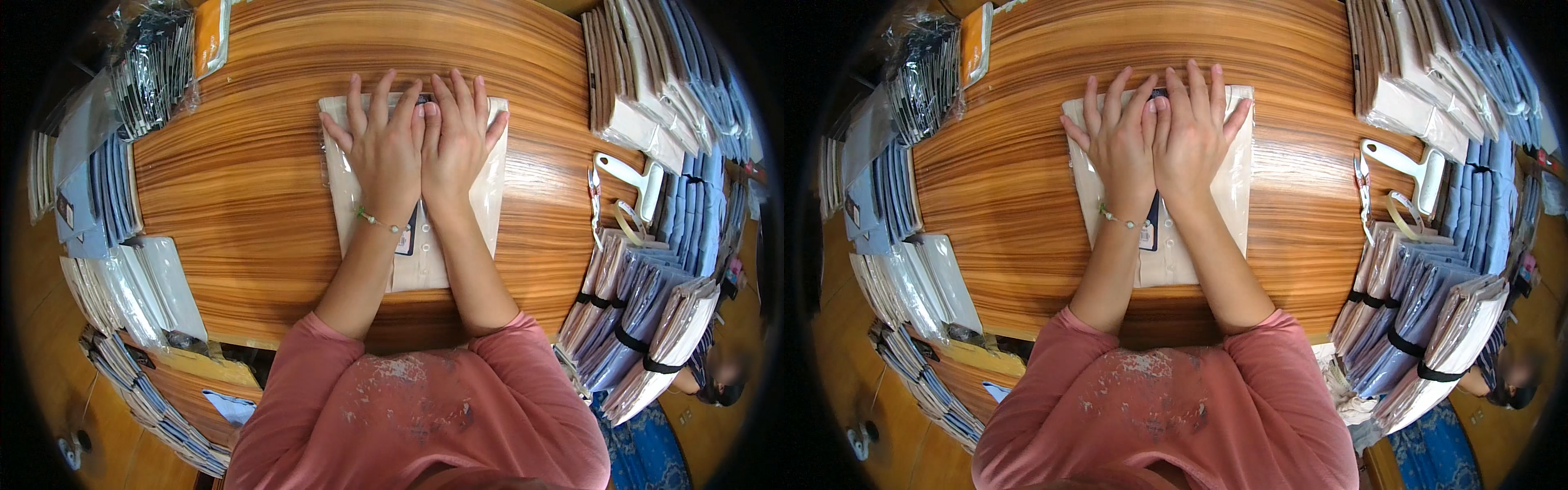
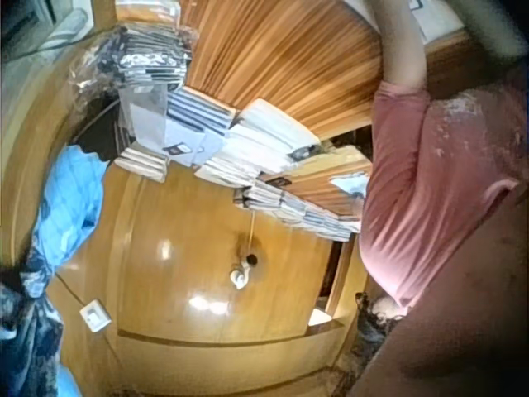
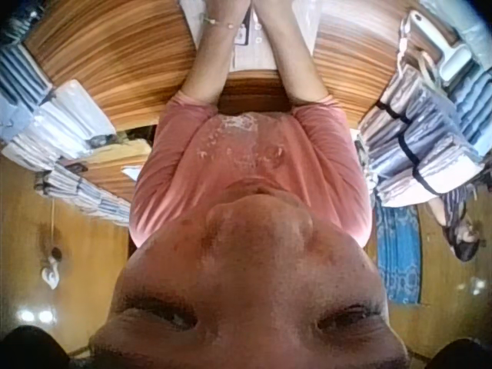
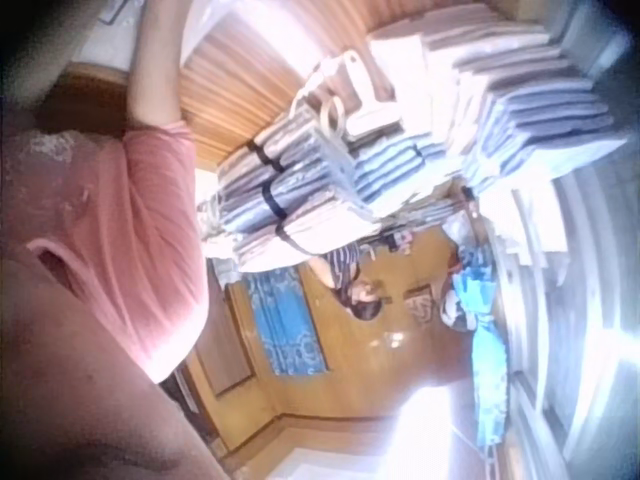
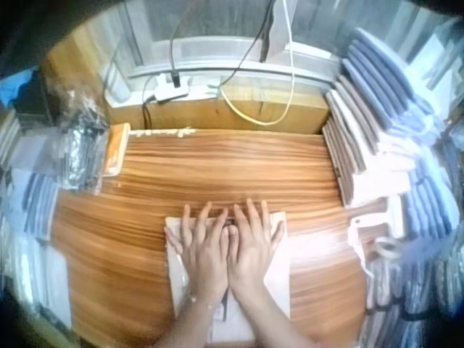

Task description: The person folds shirts by laying them flat on a table, aligning a cardboard guide, folding the sides and sleeves inward, and then placing the folded shirts into clear plastic bags.

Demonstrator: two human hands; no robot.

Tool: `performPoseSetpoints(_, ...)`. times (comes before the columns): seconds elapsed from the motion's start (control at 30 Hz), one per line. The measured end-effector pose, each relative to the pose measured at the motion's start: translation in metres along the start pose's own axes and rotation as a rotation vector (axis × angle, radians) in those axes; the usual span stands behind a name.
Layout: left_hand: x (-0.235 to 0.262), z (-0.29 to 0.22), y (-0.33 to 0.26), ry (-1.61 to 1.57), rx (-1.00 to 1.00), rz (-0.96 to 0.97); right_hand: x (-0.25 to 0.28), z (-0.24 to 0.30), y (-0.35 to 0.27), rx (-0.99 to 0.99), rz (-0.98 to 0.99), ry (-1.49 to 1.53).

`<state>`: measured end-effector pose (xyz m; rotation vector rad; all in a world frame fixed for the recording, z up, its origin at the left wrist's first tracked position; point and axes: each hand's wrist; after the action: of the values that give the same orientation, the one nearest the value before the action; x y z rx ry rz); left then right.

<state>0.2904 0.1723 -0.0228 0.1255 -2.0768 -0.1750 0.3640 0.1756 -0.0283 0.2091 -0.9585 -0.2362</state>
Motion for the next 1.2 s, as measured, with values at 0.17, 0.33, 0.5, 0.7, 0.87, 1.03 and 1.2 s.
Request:
performPoseSetpoints(0.17,-0.002,0.001,-0.001,-0.019,0.008,0.004,-0.003,-0.001,-0.003,0.002,0.008,-0.004)
performPoseSetpoints(0.33,-0.005,0.003,-0.006,-0.025,0.001,-0.003,-0.004,-0.002,-0.007,0.001,0.009,-0.034)
performPoseSetpoints(0.5,-0.010,0.005,-0.008,-0.032,-0.009,-0.040,-0.007,-0.005,-0.007,-0.010,0.017,-0.036)
performPoseSetpoints(0.7,-0.008,0.012,0.004,-0.096,-0.019,0.002,-0.010,-0.014,0.005,-0.041,0.116,0.005)
performPoseSetpoints(0.87,0.036,0.025,0.013,-0.680,-0.040,-0.405,0.055,-0.005,0.022,-0.006,-0.049,0.228)
performPoseSetpoints(1.03,-0.002,0.007,-0.016,-0.005,0.176,-0.128,0.017,0.011,-0.017,0.040,0.085,-0.136)
performPoseSetpoints(1.2,-0.005,0.013,-0.019,-0.031,0.155,-0.087,0.005,0.003,-0.025,0.028,0.101,-0.187)
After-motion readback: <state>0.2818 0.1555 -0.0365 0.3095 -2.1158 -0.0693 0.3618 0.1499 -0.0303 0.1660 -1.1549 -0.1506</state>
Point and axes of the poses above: each hand's wrist, its own y-axis towards the middle knuckle, its own x-axis out of the back of the hand, z = x × y, and after that the axes turned 8 degrees about z, right-handed
